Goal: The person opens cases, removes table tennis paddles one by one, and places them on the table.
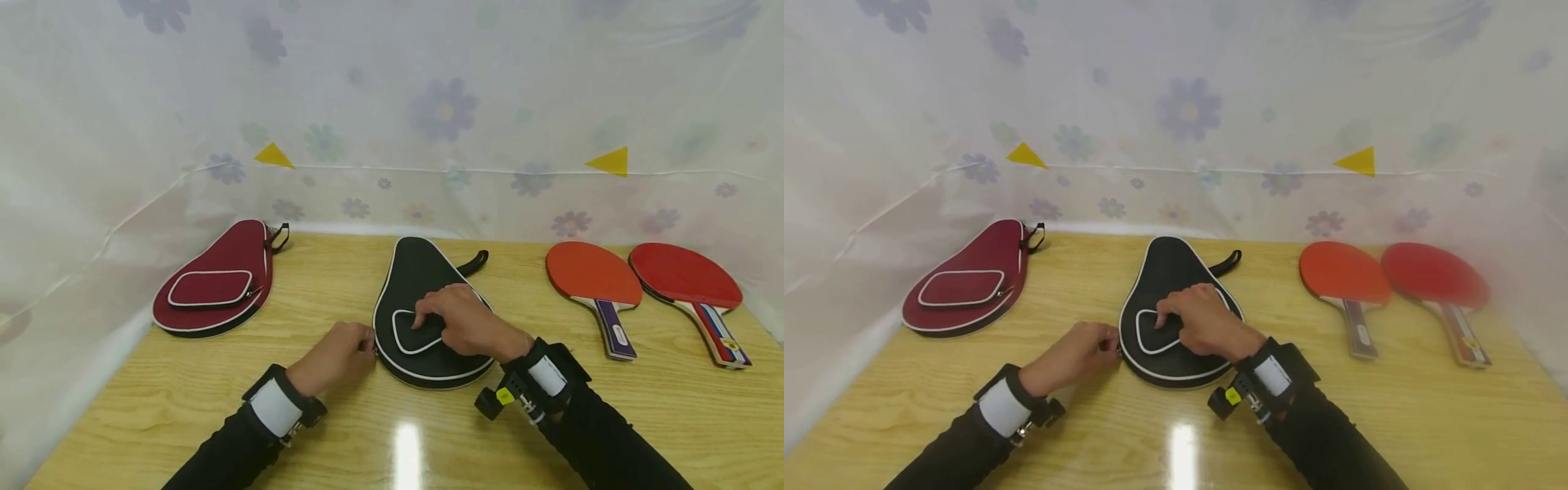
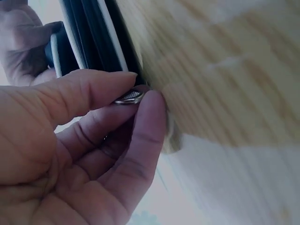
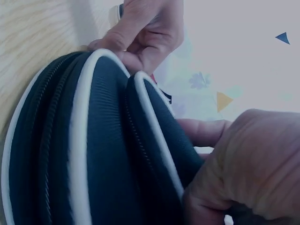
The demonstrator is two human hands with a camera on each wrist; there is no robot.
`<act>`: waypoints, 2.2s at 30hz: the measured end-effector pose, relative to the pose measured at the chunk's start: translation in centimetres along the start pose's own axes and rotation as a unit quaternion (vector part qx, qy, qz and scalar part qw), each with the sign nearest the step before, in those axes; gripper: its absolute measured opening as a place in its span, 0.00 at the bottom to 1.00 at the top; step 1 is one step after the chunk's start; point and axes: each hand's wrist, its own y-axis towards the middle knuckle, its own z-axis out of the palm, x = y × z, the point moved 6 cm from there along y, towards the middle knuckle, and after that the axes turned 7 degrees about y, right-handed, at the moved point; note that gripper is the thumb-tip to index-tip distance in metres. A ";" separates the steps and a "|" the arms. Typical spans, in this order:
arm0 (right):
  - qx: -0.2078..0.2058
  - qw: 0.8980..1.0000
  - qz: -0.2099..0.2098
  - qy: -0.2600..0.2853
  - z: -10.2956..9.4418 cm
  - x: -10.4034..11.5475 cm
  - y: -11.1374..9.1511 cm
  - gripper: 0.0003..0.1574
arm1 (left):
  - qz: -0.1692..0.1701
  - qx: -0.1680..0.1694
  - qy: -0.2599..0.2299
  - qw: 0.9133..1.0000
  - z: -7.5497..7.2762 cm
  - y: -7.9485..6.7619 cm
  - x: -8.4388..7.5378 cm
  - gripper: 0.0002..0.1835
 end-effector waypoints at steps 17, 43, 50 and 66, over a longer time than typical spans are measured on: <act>-0.082 0.992 0.101 0.003 -0.3 2.5 -1.6 0.19 | 0.034 0.027 0.039 0.998 0.4 0.9 -0.3 0.17; -0.073 0.975 0.198 -0.075 2.2 3.3 -0.7 0.30 | 0.031 0.047 0.015 0.998 0.8 1.2 -0.1 0.17; -0.064 0.978 0.189 -0.052 2.0 3.1 -0.8 0.28 | 0.027 0.052 0.009 0.998 0.8 1.2 -0.4 0.16; -0.008 0.982 0.190 -0.010 1.4 2.1 -1.6 0.29 | 0.001 0.014 -0.016 1.000 0.7 1.7 0.9 0.15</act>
